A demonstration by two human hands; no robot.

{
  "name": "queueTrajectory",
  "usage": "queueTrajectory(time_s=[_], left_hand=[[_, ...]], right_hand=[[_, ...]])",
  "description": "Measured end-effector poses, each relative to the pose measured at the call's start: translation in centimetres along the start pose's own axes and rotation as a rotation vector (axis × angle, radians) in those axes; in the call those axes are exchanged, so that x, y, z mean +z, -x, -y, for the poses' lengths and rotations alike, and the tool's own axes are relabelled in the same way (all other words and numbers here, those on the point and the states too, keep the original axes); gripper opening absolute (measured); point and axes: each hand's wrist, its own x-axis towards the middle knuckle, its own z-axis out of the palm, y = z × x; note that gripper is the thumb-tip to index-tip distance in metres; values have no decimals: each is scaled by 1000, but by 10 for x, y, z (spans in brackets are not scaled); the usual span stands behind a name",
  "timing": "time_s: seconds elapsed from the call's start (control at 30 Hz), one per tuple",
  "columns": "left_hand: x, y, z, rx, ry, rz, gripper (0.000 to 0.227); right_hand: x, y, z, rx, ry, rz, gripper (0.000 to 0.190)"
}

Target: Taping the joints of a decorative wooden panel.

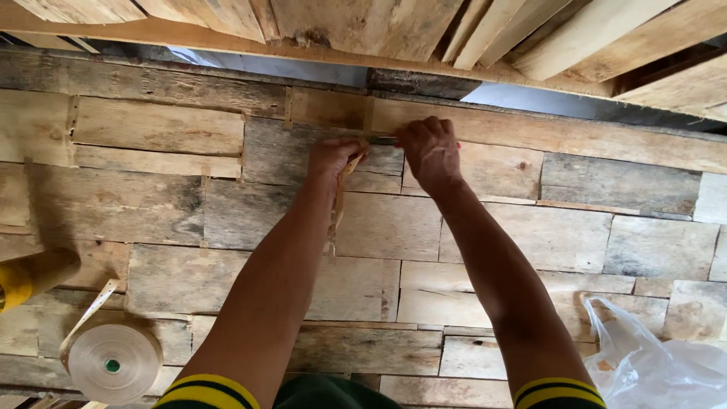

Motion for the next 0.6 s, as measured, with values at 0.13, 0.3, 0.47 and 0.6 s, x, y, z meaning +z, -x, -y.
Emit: queueTrajectory(time_s=[0.13,0.3,0.47,0.6], left_hand=[[-9,0,-3,-60,63,66,17],[-10,82,-67,3,101,44,24],[-58,129,-63,194,339,33,33],[-128,190,-58,508,540,62,18]], right_hand=[[-48,11,4,183,-193,203,17],[-17,85,26,-170,-505,178,31],[-14,145,88,-5,-748,590,12],[-13,169,110,-292,-421,461,10]])
